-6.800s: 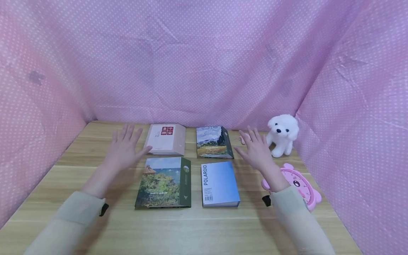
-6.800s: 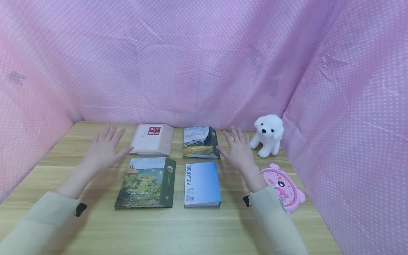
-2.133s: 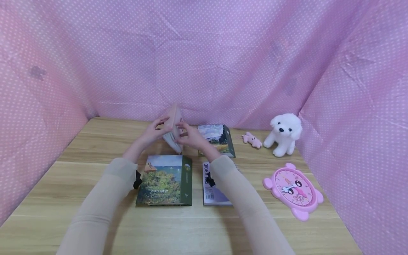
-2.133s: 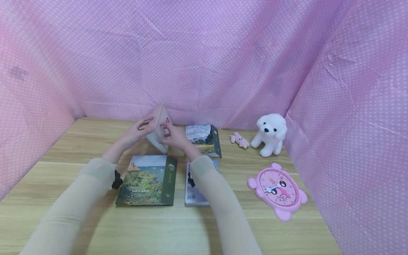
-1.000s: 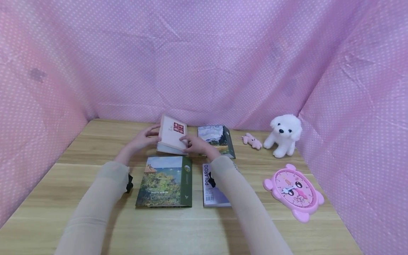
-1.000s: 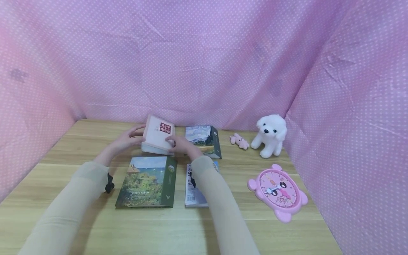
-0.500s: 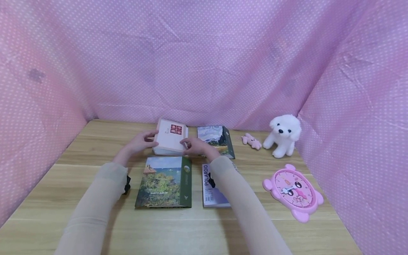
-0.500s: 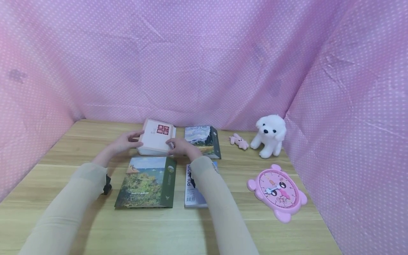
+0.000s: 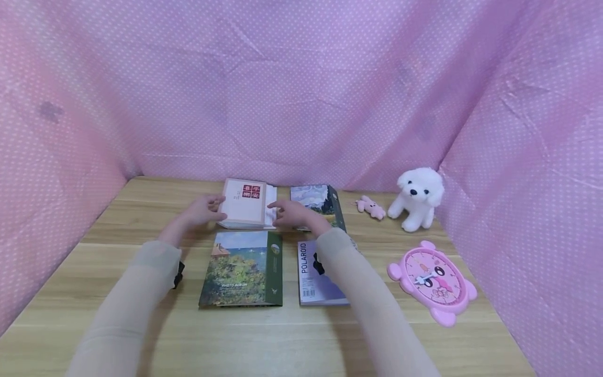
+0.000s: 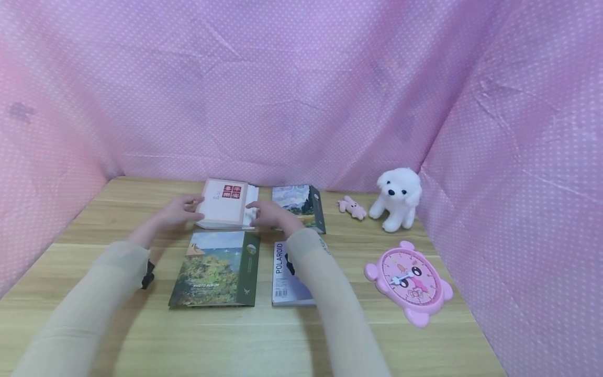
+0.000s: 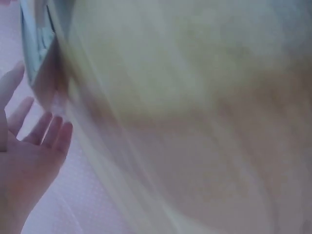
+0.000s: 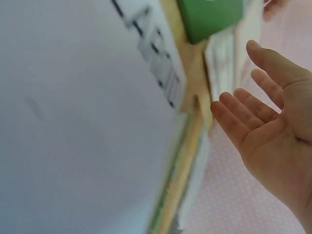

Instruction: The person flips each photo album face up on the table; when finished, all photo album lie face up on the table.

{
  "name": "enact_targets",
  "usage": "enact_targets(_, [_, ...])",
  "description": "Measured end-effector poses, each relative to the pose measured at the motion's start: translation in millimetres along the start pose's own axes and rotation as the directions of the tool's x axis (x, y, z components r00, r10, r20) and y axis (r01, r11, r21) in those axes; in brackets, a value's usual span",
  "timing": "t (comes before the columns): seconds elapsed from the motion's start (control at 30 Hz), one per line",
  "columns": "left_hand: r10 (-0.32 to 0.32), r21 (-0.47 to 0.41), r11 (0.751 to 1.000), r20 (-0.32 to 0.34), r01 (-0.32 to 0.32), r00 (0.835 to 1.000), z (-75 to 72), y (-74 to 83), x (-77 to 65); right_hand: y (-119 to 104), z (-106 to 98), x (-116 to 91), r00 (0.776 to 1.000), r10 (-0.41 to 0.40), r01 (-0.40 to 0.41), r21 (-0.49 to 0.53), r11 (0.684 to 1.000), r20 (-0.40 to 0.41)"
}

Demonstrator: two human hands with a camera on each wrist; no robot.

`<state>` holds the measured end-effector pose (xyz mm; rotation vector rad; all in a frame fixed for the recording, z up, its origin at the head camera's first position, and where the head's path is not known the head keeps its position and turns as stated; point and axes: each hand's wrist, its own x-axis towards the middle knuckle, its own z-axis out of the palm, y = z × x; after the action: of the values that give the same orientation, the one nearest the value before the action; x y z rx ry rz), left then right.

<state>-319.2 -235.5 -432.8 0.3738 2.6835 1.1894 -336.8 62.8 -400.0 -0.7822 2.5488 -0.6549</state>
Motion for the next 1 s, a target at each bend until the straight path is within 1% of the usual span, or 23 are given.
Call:
enact_targets(0.1, [0.002,0.048,0.999,-0.026,0.0,1.0,-2.7,9.5,2.4,-1,-10,-5,1.0,-0.009,0.009,-0.027,1.0,-0.013])
enact_targets(0.17, [0.011,0.078,0.997,-0.039,-0.008,0.999,-3.4,16.6,5.3,-2,-17,-9,1.0,-0.017,0.016,-0.038,0.999,-0.024])
enact_targets(0.23, [0.028,0.125,0.992,-0.05,-0.022,0.998,-3.2,24.4,8.0,-4,-24,-15,0.999,-0.024,0.023,-0.042,0.999,-0.039])
enact_targets(0.33, [0.05,0.161,0.986,-0.057,-0.041,0.997,-0.3,40.6,11.1,-4,-35,-25,0.997,-0.029,0.026,-0.049,0.998,-0.075])
enact_targets(0.43, [0.063,0.164,0.985,-0.063,-0.052,0.996,5.5,62.1,11.8,0,-44,-34,0.991,-0.053,0.044,-0.073,0.996,-0.123])
enact_targets(0.53, [0.095,0.157,0.984,-0.074,-0.083,0.993,14.0,80.4,14.3,8,-52,-42,0.981,-0.097,0.08,-0.1,0.992,-0.17])
enact_targets(0.7, [0.185,0.166,0.972,-0.087,-0.169,0.979,33.5,102.5,17.6,23,-59,-56,0.96,-0.137,0.115,-0.104,0.988,-0.246])
enact_targets(0.8, [0.215,0.186,0.962,-0.074,-0.198,0.974,48.9,113.9,18.2,34,-62,-66,0.954,-0.124,0.102,-0.093,0.99,-0.273])
enact_targets(0.9, [0.238,0.216,0.95,-0.038,-0.224,0.971,64.1,122.6,19.0,47,-63,-77,0.948,-0.106,0.088,-0.073,0.993,-0.3])
enact_targets(1.0, [0.258,0.221,0.943,-0.007,-0.251,0.966,77.3,130.0,21.5,64,-63,-85,0.944,-0.079,0.069,-0.045,0.997,-0.321])
